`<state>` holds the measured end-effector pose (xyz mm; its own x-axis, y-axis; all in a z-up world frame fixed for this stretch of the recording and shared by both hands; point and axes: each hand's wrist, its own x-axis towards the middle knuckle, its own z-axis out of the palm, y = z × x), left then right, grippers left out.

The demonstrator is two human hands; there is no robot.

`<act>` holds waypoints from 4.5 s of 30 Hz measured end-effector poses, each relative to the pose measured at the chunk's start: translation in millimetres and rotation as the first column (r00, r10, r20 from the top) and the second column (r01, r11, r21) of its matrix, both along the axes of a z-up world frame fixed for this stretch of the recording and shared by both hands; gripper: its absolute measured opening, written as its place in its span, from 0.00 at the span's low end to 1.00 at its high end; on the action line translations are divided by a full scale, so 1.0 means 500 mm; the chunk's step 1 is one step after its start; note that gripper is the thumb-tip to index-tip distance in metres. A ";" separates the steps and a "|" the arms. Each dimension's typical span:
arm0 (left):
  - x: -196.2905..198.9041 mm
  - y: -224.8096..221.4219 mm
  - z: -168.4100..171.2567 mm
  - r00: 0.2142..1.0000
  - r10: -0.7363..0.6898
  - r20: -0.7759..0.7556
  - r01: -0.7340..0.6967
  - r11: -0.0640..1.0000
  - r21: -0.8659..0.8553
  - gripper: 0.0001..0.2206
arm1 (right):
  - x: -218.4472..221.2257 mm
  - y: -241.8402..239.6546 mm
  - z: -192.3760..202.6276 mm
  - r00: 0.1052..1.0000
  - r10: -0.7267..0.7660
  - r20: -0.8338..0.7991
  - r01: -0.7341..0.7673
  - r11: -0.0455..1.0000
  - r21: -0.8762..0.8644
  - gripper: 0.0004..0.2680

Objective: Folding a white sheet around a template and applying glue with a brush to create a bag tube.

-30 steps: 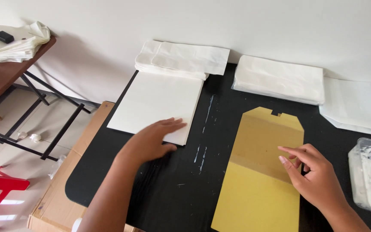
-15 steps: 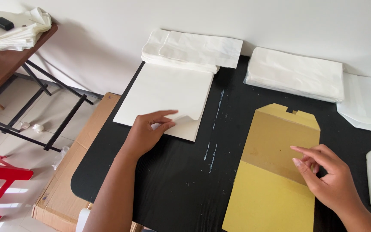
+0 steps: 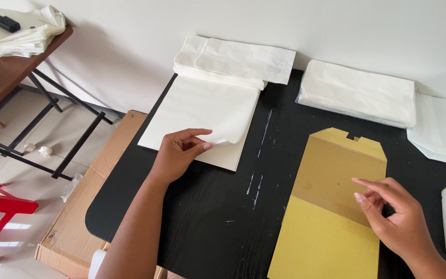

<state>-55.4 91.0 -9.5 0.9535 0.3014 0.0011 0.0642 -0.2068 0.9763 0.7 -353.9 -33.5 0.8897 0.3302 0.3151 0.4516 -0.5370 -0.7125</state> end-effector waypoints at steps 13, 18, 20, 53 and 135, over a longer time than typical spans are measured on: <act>-0.013 -0.018 0.035 1.000 0.002 0.007 -0.002 0.997 0.073 0.15 | 0.001 0.001 0.000 1.000 -0.026 0.010 0.026 0.999 0.030 0.12; -0.020 -0.018 0.042 0.997 0.043 0.063 -0.044 0.999 0.020 0.24 | 0.006 -0.001 -0.009 0.999 -0.033 0.014 0.032 0.999 0.033 0.11; -0.017 -0.017 0.036 0.996 0.048 0.076 -0.046 0.999 -0.028 0.22 | 0.003 0.002 -0.004 0.999 -0.039 0.012 0.039 0.999 0.031 0.12; 0.001 -0.060 -0.019 0.799 -0.101 0.593 -0.391 0.661 0.641 0.04 | 0.458 0.548 0.009 0.591 0.623 0.512 0.061 0.598 -0.799 0.12; -0.049 -0.319 0.450 0.967 -0.077 -0.244 0.141 0.956 0.258 0.08 | -0.056 -0.084 0.117 0.460 0.882 -0.107 -0.481 0.349 0.805 0.43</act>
